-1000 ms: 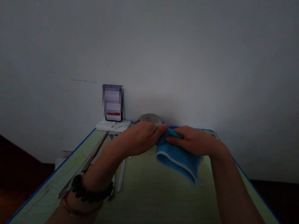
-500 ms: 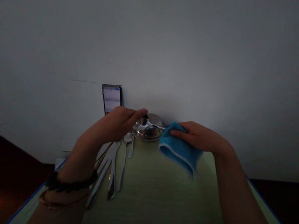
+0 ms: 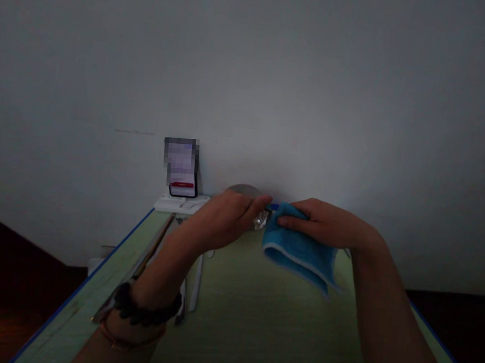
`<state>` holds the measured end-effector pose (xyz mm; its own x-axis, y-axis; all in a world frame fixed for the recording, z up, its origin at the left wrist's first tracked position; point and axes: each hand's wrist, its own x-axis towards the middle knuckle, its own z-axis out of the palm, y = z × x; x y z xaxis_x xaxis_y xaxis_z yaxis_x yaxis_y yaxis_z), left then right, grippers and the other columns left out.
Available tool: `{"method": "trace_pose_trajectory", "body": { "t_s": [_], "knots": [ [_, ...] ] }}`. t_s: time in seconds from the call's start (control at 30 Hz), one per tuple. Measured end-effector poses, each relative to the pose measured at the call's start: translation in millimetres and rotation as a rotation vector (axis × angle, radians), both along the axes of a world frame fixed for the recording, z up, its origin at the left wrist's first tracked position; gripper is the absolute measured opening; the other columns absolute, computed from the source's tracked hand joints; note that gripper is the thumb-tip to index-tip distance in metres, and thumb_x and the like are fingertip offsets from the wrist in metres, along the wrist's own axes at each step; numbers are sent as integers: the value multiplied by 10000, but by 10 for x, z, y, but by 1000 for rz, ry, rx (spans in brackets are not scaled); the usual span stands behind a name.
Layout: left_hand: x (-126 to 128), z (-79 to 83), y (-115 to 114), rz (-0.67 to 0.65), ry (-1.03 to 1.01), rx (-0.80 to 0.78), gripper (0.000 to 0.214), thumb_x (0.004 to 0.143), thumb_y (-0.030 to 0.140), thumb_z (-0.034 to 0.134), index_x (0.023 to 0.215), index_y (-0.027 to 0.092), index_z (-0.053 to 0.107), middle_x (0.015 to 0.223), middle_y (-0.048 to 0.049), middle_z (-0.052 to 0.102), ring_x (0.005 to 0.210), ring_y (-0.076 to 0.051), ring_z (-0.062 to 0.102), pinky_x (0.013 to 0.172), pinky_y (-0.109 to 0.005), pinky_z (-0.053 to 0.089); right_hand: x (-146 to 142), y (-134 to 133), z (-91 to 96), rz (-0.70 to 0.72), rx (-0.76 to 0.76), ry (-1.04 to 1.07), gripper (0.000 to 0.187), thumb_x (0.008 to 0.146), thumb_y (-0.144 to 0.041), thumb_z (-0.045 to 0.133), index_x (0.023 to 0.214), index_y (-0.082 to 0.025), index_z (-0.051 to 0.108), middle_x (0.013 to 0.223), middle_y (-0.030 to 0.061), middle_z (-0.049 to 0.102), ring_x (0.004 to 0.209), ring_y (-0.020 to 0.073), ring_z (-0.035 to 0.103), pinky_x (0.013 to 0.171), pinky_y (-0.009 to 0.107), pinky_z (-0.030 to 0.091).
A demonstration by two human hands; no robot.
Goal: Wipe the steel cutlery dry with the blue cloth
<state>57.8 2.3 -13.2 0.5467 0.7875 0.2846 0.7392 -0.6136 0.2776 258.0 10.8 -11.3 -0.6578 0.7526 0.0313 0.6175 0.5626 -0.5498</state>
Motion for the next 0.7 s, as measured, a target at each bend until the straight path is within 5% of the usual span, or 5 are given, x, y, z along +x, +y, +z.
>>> {"method": "trace_pose_trajectory", "body": {
  "t_s": [0.37, 0.7],
  "knots": [
    [-133, 123, -44, -153, 47, -159, 334, 905, 328, 273, 751, 165, 521, 615, 31, 512, 561, -103, 476, 542, -221, 325, -58, 41, -17, 14, 52, -25, 352, 839, -443, 381, 799, -158, 584, 690, 12, 590, 600, 113, 510, 558, 228, 373],
    [-71, 121, -57, -112, 166, -9, 279, 897, 318, 284, 773, 179, 493, 604, 20, 507, 554, -120, 506, 523, -235, 316, -81, 65, -24, -53, 135, 23, 313, 823, -420, 416, 739, -165, 577, 617, -16, 538, 548, 88, 454, 545, 215, 324]
  ]
}}
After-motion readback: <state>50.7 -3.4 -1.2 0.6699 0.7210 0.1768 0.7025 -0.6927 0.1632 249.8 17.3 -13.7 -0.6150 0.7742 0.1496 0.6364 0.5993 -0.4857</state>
